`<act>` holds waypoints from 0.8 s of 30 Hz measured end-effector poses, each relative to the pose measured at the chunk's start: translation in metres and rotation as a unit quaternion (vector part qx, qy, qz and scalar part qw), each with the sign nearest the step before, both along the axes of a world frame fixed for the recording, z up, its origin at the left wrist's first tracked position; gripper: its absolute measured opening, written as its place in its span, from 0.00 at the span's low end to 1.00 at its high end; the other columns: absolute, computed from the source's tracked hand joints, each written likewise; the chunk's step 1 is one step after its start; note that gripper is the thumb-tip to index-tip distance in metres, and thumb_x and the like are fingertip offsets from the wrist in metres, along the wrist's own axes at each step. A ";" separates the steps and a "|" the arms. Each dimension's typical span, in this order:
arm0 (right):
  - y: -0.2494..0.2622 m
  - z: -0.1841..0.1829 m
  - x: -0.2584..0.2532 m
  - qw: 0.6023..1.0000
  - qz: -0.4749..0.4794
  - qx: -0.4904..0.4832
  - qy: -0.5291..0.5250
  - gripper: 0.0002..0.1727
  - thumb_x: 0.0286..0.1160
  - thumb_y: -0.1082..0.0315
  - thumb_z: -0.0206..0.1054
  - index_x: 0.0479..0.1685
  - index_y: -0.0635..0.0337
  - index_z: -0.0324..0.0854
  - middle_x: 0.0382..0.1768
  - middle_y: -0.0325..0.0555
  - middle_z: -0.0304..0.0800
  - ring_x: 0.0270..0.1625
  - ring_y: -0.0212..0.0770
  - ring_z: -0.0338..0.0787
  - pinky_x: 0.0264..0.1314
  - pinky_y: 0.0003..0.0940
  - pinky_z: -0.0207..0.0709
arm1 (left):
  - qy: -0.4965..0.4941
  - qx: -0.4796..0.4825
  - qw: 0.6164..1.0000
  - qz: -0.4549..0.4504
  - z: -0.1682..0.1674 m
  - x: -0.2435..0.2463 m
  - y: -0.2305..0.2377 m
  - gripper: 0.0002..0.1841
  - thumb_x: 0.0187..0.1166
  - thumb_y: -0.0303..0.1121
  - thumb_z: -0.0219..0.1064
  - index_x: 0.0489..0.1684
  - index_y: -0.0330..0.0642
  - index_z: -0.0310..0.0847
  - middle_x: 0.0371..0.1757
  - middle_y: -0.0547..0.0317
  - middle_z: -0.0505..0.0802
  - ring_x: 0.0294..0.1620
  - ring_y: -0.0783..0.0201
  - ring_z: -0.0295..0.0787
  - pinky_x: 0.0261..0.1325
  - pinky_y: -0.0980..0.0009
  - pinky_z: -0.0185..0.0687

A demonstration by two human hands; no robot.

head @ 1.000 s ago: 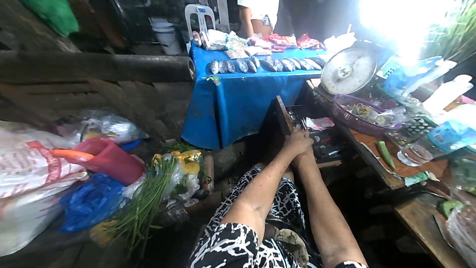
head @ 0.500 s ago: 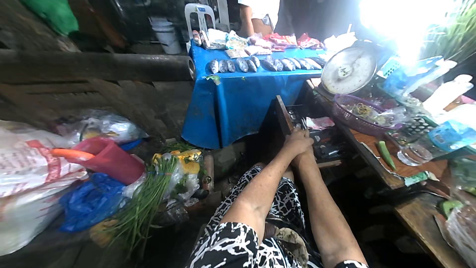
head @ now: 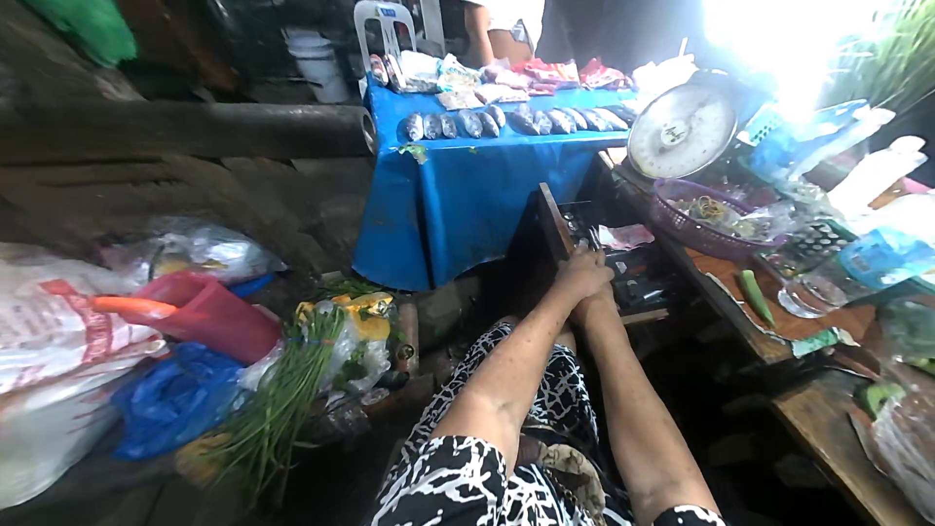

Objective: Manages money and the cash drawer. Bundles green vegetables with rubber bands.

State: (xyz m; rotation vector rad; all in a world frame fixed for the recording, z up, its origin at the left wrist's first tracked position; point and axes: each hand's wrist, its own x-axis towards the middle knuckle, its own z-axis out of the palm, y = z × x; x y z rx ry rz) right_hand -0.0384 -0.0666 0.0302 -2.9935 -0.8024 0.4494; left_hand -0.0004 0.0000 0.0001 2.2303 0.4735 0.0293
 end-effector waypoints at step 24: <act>-0.077 -0.088 0.000 0.924 0.083 0.365 -0.074 0.16 0.81 0.68 0.61 0.59 0.56 0.91 0.63 0.57 0.88 0.67 0.54 0.87 0.73 0.50 0.79 | 0.031 0.124 0.992 -0.006 -0.009 0.005 -0.017 0.22 0.80 0.49 0.67 0.61 0.41 0.89 0.92 0.43 0.60 0.81 0.27 0.66 0.68 0.27 0.73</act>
